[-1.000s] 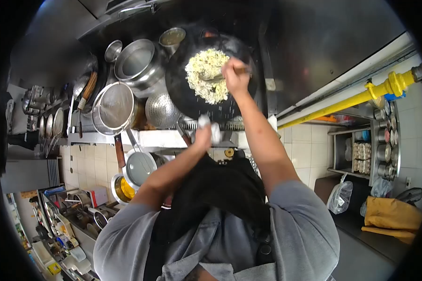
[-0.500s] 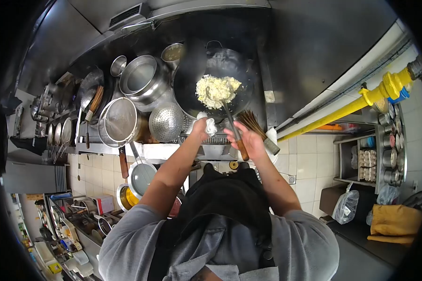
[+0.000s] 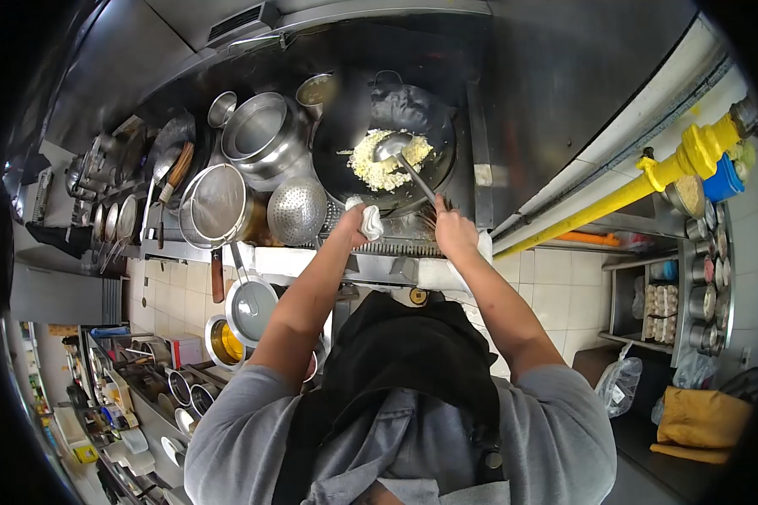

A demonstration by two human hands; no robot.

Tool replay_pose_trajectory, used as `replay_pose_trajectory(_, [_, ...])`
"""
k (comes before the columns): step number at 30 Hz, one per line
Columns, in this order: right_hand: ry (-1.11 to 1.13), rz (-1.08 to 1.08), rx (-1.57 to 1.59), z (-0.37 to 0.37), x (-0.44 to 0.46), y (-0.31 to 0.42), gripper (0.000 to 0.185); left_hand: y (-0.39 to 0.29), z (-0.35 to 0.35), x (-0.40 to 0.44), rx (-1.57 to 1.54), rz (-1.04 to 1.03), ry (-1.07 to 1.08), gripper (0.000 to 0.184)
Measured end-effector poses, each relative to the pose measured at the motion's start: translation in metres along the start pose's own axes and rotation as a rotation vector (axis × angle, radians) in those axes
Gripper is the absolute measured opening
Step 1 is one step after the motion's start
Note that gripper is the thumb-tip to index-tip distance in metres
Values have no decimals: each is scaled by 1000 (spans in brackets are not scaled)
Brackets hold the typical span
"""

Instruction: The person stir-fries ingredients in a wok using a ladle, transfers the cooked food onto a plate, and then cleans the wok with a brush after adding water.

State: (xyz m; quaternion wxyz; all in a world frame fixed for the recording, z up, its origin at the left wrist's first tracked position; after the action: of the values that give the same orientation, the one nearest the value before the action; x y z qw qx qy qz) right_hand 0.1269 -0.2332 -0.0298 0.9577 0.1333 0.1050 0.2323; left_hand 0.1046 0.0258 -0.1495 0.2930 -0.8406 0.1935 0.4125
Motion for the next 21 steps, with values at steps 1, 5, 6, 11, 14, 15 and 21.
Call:
replay_pose_trajectory(1, [-1, 3, -4, 8, -3, 3, 53, -1, -2, -4, -5, 1, -4, 28])
replay_pose_trajectory(5, [82, -118, 620, 15, -9, 21, 51, -2, -8, -16, 14, 15, 5, 30])
replay_pose_trajectory(6, [163, -212, 1043, 9, -5, 22, 47, -1, -9, -17, 11, 9, 7, 29])
replay_pose_trajectory(11, [433, -536, 1789, -51, 64, 16, 36, -2, -5, -26, 81, -19, 34, 29])
replay_pose_trajectory(14, [-51, -218, 633, -31, 62, 69, 33, -4, -4, -30, 97, 5, 5, 28])
replay_pose_trajectory(15, [-55, -224, 629, -31, 61, 72, 33, -5, -3, -28, 98, 8, 6, 29])
replay_pose_trajectory(21, [16, -353, 1155, -52, 93, 57, 25, -6, -3, -31, 106, 32, 61, 30])
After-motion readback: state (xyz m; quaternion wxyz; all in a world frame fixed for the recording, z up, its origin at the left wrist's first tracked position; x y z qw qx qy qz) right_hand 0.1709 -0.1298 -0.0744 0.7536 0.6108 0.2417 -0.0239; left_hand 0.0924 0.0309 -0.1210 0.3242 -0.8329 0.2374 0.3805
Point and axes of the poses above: each hand's wrist, its own x-axis towards the middle knuckle, its own z-axis out of the back of the hand, y = z × x, the point moved 1 cm from there along x, towards the middle knuckle, and after that the axes turned 7 degrees about z, right-handed, at the moved point
